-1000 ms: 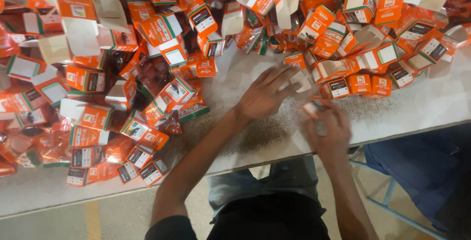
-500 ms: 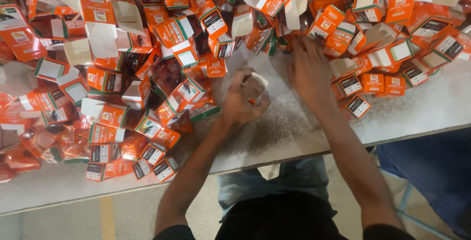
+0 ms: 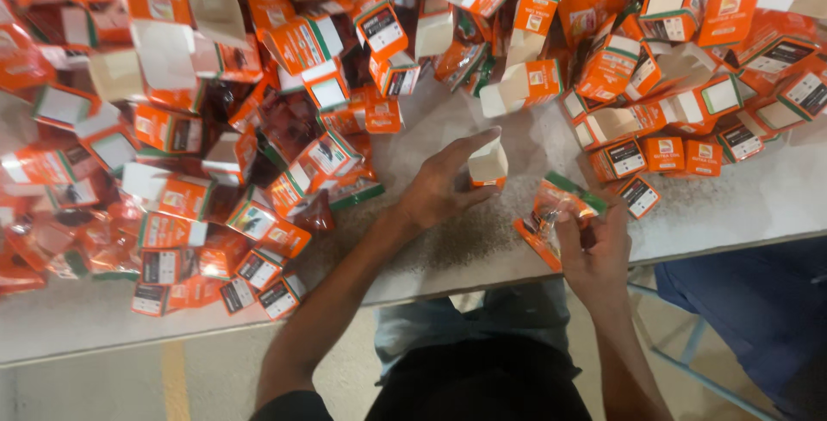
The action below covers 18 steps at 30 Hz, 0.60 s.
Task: The person folds flat orange cardboard cartons into open boxes at a workbench, pressing the side panels and bottom flaps into shape and placing each finished box onto the large pile of folded boxes covering the table, repeating the cycle continuously.
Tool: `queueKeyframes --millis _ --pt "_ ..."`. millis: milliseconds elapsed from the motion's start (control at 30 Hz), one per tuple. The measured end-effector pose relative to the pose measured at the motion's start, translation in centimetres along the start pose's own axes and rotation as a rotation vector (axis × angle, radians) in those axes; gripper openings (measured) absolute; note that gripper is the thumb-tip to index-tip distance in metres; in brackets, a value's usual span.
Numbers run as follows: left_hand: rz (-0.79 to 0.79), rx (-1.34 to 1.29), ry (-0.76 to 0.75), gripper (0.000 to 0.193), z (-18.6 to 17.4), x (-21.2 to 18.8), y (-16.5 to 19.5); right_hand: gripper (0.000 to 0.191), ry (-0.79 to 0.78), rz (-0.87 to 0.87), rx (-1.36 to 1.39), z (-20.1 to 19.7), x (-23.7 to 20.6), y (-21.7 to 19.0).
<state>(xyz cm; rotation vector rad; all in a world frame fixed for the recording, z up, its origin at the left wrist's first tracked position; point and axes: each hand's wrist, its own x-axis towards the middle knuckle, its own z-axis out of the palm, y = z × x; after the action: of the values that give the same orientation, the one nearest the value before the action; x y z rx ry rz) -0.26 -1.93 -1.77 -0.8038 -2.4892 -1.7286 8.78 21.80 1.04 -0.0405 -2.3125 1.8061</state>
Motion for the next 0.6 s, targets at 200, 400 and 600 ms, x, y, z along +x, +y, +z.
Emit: queueKeyframes --millis 200,400,600 --pt "-0.082 -0.062 -0.155 0.092 1.6 -1.4 1.9 0.031 0.116 -0.363 -0.263 2.3 0.1 0.5" --pt "0.206 0.089 -0.056 0.1 2.2 -1.2 1.3 0.042 -0.066 -0.473 -0.675 3.8 1.0 -1.4" --pt "-0.05 -0.039 -0.289 0.098 1.8 -1.1 0.6 0.064 -0.333 -0.414 -0.955 2.2 0.9 -4.9"
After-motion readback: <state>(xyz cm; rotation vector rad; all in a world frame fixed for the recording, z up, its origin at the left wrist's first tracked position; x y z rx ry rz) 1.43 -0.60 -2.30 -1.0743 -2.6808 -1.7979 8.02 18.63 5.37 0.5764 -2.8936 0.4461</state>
